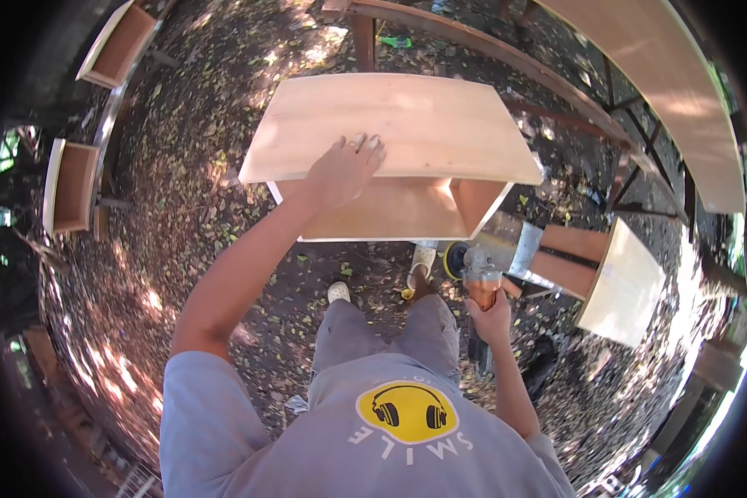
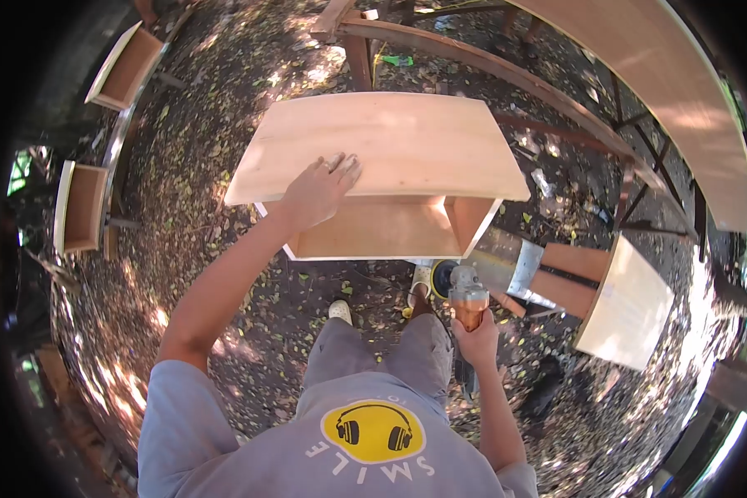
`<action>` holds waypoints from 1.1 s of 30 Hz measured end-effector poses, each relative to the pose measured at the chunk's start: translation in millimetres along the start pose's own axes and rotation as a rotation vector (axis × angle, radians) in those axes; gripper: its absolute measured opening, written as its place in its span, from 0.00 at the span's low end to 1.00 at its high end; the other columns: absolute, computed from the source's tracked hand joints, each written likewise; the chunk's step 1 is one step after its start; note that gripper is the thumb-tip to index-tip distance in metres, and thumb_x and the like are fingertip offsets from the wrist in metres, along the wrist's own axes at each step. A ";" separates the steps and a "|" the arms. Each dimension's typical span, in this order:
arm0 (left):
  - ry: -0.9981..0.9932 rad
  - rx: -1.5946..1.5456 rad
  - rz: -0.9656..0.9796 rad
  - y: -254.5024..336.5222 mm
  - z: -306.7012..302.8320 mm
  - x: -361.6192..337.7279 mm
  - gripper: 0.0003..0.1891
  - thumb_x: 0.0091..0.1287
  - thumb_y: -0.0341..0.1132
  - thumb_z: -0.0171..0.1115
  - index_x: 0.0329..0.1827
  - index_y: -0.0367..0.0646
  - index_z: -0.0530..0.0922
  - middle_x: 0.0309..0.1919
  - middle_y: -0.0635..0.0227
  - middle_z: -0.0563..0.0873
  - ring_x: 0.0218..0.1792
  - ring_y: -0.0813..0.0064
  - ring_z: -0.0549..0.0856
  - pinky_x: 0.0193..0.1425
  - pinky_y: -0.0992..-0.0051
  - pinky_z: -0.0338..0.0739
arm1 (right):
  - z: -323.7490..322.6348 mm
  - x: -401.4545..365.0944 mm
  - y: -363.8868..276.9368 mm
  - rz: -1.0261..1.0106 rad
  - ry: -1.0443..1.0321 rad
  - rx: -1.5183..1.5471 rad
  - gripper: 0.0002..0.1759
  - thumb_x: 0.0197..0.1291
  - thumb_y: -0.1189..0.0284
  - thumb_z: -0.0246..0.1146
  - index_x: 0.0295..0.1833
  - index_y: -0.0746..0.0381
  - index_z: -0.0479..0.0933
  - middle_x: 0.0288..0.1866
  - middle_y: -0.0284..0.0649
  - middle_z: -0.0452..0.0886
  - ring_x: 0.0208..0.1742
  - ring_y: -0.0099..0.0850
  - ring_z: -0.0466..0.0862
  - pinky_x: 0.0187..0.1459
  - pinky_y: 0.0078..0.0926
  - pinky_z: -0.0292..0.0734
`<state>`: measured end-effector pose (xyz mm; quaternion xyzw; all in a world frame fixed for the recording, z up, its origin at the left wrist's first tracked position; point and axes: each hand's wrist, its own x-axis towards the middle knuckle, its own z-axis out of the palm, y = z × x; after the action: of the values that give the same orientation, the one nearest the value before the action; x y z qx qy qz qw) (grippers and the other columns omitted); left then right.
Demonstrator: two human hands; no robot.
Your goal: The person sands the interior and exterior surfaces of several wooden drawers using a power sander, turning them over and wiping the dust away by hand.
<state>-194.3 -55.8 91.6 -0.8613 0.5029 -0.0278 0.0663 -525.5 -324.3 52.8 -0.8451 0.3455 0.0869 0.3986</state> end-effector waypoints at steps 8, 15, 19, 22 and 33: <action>0.086 0.050 0.243 5.4 21.6 -58.8 0.33 0.63 0.37 0.59 0.73 0.41 0.66 0.72 0.56 0.70 0.72 0.54 0.69 0.73 0.53 0.66 | 122.9 -24.6 -2.2 0.026 0.157 0.072 0.30 0.48 0.61 0.73 0.51 0.70 0.74 0.42 0.56 0.84 0.46 0.53 0.85 0.46 0.42 0.79; -0.158 -0.098 0.196 28.3 -8.7 -73.2 0.44 0.54 0.34 0.66 0.78 0.52 0.61 0.80 0.57 0.54 0.80 0.52 0.53 0.75 0.33 0.50 | 190.5 21.3 6.3 0.048 0.157 -0.035 0.30 0.51 0.59 0.71 0.52 0.68 0.71 0.46 0.60 0.82 0.48 0.57 0.83 0.48 0.50 0.79; -0.154 -0.209 0.160 49.2 0.9 -97.1 0.48 0.46 0.28 0.67 0.78 0.53 0.61 0.81 0.58 0.51 0.81 0.51 0.50 0.77 0.33 0.44 | 227.4 71.8 38.4 -0.156 0.246 -0.150 0.32 0.56 0.59 0.68 0.61 0.65 0.70 0.52 0.58 0.82 0.55 0.55 0.81 0.54 0.49 0.78; -0.109 -0.224 0.173 70.2 20.4 -128.5 0.48 0.44 0.28 0.67 0.77 0.54 0.64 0.81 0.59 0.52 0.81 0.52 0.49 0.76 0.32 0.42 | 249.9 96.0 71.1 -0.320 0.304 -0.298 0.32 0.58 0.59 0.66 0.65 0.63 0.69 0.55 0.55 0.82 0.57 0.54 0.80 0.56 0.48 0.78; 0.124 -0.188 0.331 52.9 43.7 -136.1 0.34 0.62 0.47 0.65 0.74 0.58 0.69 0.77 0.69 0.64 0.79 0.60 0.57 0.78 0.39 0.46 | 304.3 140.2 40.9 -0.184 0.374 -0.315 0.29 0.62 0.60 0.60 0.69 0.55 0.70 0.60 0.49 0.80 0.60 0.49 0.80 0.60 0.46 0.77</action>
<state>-302.0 40.8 43.4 -0.7658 0.6414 -0.0226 -0.0420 -408.5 -191.3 -234.5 -0.9259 0.3173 -0.0548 0.1974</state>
